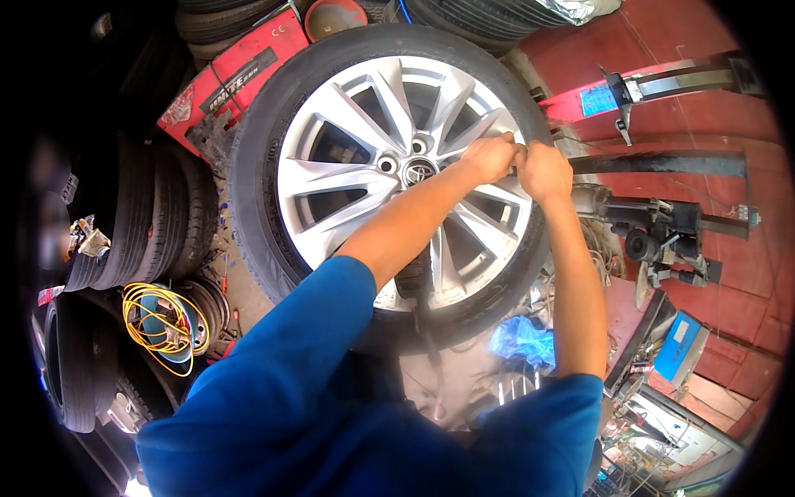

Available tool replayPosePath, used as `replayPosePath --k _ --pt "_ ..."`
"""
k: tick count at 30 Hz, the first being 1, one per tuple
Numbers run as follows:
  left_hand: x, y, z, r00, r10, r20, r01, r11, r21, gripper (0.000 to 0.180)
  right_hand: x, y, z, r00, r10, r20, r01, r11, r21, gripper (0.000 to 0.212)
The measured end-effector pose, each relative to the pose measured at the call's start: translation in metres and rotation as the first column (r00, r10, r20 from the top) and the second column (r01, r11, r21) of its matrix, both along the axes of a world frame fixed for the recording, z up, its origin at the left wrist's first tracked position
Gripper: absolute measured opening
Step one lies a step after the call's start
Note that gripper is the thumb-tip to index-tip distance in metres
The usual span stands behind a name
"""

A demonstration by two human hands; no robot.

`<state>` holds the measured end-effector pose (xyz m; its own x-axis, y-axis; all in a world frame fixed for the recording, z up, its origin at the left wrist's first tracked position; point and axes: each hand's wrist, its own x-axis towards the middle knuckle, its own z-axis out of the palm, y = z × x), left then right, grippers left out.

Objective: The person uses a tire inflator to fill a tire mounted on a rim, then removes the tire from the machine. They carry the tire to a white car, lift it onto the wheel hub, and secure it by hand-tightening the lug nuts.

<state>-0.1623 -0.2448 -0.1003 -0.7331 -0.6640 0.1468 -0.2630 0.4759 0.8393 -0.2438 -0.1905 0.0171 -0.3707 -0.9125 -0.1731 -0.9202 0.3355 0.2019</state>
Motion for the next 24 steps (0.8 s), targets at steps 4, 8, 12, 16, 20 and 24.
replayPosePath --k 4,8,12,16,20,24 --pt "-0.008 -0.005 -0.006 0.999 0.027 0.036 -0.028 0.999 0.027 0.025 0.007 -0.006 -0.002 0.978 -0.184 0.101 0.189 0.981 -0.047 0.045" --pt "-0.008 -0.007 0.0 0.996 0.024 0.083 -0.03 0.997 0.065 0.025 0.0 -0.009 0.002 0.978 -0.181 0.102 0.184 0.983 -0.024 0.046" --pt "0.0 -0.007 -0.004 0.997 -0.004 0.071 0.006 1.0 -0.029 0.026 0.002 -0.009 -0.002 0.992 -0.095 0.08 0.095 0.995 0.01 0.048" --pt "-0.006 -0.012 -0.011 0.996 0.019 0.087 -0.019 1.0 -0.001 0.027 0.011 -0.006 -0.009 0.933 -0.288 0.216 0.311 0.947 -0.084 0.046" --pt "-0.006 -0.003 0.003 0.999 0.016 0.038 -0.014 0.999 -0.048 0.019 0.0 -0.009 0.024 0.963 -0.219 0.156 0.214 0.976 0.051 0.044" --pt "-0.025 -0.011 -0.015 0.998 -0.007 -0.062 0.005 1.0 -0.026 0.052 -0.017 0.031 0.052 0.931 -0.184 0.316 0.264 0.937 -0.229 0.043"
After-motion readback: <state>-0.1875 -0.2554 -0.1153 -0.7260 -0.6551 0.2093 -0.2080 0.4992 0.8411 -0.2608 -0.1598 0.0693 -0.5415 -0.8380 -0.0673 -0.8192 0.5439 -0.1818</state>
